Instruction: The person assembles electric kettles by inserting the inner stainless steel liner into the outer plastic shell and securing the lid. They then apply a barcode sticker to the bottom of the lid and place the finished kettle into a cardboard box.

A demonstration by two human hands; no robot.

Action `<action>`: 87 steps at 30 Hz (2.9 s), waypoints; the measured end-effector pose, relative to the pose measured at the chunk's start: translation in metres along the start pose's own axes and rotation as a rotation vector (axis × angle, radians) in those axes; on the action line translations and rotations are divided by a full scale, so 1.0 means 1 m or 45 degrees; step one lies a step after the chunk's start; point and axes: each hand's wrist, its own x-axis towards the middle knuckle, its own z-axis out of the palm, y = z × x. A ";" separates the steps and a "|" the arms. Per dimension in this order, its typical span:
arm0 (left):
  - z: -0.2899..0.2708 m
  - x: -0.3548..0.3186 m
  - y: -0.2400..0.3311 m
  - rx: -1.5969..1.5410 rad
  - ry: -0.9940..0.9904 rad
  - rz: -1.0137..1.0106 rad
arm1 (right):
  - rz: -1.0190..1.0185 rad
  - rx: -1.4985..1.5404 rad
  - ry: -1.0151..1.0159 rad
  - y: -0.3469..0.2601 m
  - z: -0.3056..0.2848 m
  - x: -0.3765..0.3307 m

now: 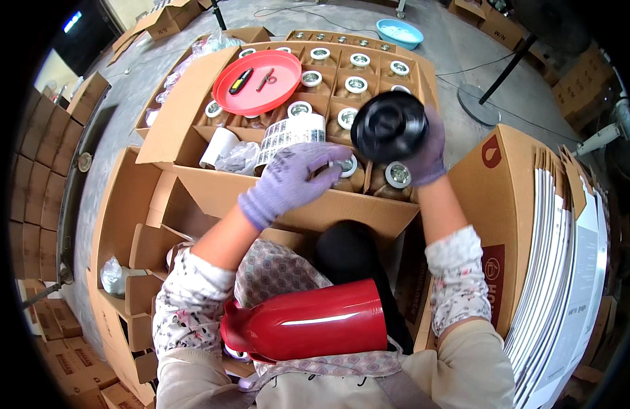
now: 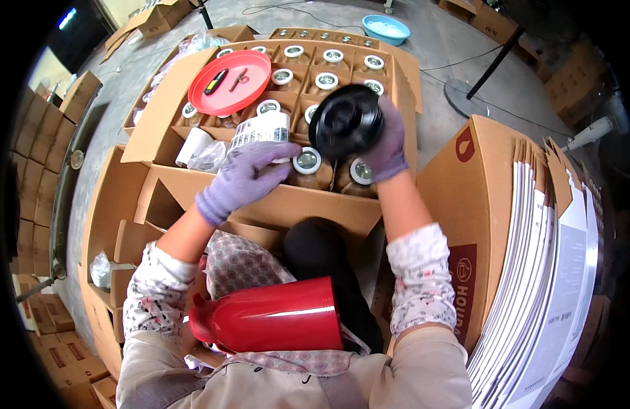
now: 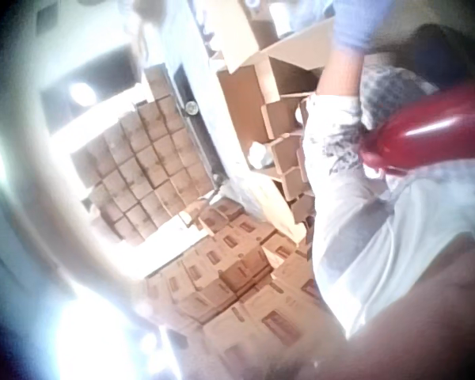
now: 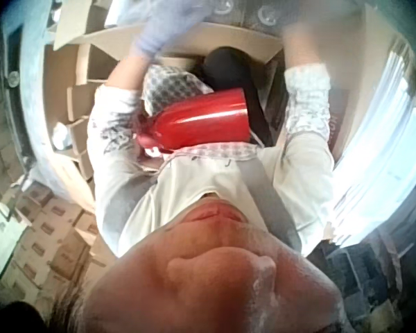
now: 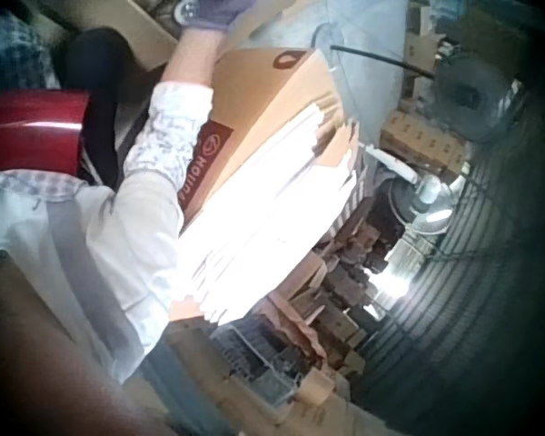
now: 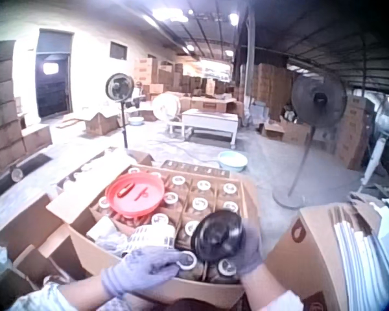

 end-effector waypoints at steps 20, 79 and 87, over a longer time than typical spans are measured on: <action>-0.052 0.096 0.076 0.910 -0.259 0.123 | -0.711 -1.113 0.932 0.021 -0.012 -0.082; 0.083 -0.323 0.165 -0.667 0.767 -0.564 | 0.636 -2.395 -0.877 0.020 0.254 -0.163; 0.090 -0.334 0.166 -0.812 0.869 -0.467 | 0.783 -2.797 -1.282 0.039 0.291 -0.163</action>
